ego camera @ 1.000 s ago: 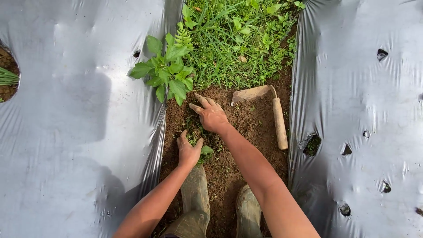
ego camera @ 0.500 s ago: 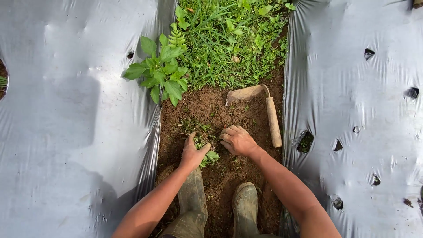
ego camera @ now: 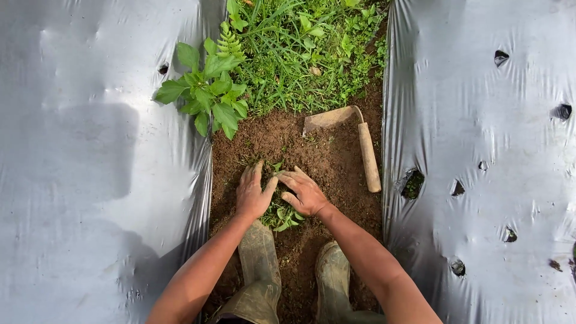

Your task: Weeding a garden bed using a hand hoe and manual pulling between rows covered in plastic mulch.

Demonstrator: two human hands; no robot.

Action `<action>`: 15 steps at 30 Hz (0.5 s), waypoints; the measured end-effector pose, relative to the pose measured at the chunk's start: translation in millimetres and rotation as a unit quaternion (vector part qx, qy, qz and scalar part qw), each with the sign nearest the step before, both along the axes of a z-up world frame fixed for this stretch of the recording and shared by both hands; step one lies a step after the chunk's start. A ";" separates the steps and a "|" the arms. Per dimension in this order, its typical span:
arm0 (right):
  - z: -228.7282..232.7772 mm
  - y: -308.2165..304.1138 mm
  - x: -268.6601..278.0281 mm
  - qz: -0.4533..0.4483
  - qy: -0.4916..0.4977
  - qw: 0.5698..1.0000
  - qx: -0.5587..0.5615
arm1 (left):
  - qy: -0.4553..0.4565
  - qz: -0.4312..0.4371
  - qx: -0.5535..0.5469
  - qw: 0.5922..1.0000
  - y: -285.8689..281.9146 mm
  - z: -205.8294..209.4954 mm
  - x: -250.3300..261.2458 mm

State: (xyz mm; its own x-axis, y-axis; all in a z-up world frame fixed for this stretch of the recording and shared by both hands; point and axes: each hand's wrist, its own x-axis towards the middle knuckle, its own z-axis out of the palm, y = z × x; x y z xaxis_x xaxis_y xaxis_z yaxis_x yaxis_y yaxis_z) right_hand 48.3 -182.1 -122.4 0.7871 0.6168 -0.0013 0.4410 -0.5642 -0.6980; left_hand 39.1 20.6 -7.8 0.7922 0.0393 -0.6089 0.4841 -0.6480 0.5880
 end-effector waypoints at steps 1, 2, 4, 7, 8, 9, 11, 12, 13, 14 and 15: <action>-0.3 0.4 16.0 0.000 0.001 1.000 0.001 | 0.001 0.000 0.001 1.000 0.0 -4.1 -0.3; -0.4 0.9 31.8 -0.075 -0.055 0.996 0.006 | 0.008 -0.010 -0.003 1.000 0.0 -7.9 -0.9; 4.3 -1.3 55.7 -0.147 -0.108 0.983 0.010 | 0.019 -0.019 -0.008 1.000 -2.3 -3.3 -5.9; -3.8 -3.9 81.6 -0.268 -0.150 0.939 -0.157 | 0.050 -0.077 0.002 0.996 -3.1 18.4 -6.5; -22.5 -7.5 79.0 -0.264 -0.111 0.942 -0.176 | 0.045 -0.102 0.008 0.994 -4.5 22.2 -7.4; -40.6 -12.6 78.8 -0.261 -0.075 0.942 -0.195 | 0.039 -0.128 0.013 0.991 -6.5 25.6 -5.8; -59.9 -25.5 57.9 -0.167 -0.099 0.965 -0.177 | 0.042 -0.136 0.011 0.990 -11.0 27.5 -8.9; -69.7 -31.3 48.8 -0.070 -0.121 0.978 -0.156 | 0.047 -0.141 0.010 0.989 -12.8 28.4 -10.0; -61.5 -37.0 47.9 -0.068 -0.119 0.978 -0.157 | 0.049 -0.141 0.010 0.989 -12.5 28.0 -13.1; -53.5 -42.5 47.1 -0.098 -0.120 0.978 -0.143 | 0.039 -0.152 -0.005 0.988 -12.1 27.5 -16.2; -45.2 -47.7 50.5 -0.128 -0.124 0.976 -0.128 | 0.027 -0.164 -0.020 0.986 -11.3 26.9 -15.9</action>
State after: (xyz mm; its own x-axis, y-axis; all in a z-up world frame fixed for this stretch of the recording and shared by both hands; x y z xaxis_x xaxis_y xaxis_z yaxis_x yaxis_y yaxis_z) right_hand 98.8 -229.8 -167.6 0.9114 0.4035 0.0802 0.3992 -0.8202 -0.4097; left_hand 23.2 9.4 19.1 0.7247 -0.2380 -0.6466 0.2843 -0.7515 0.5953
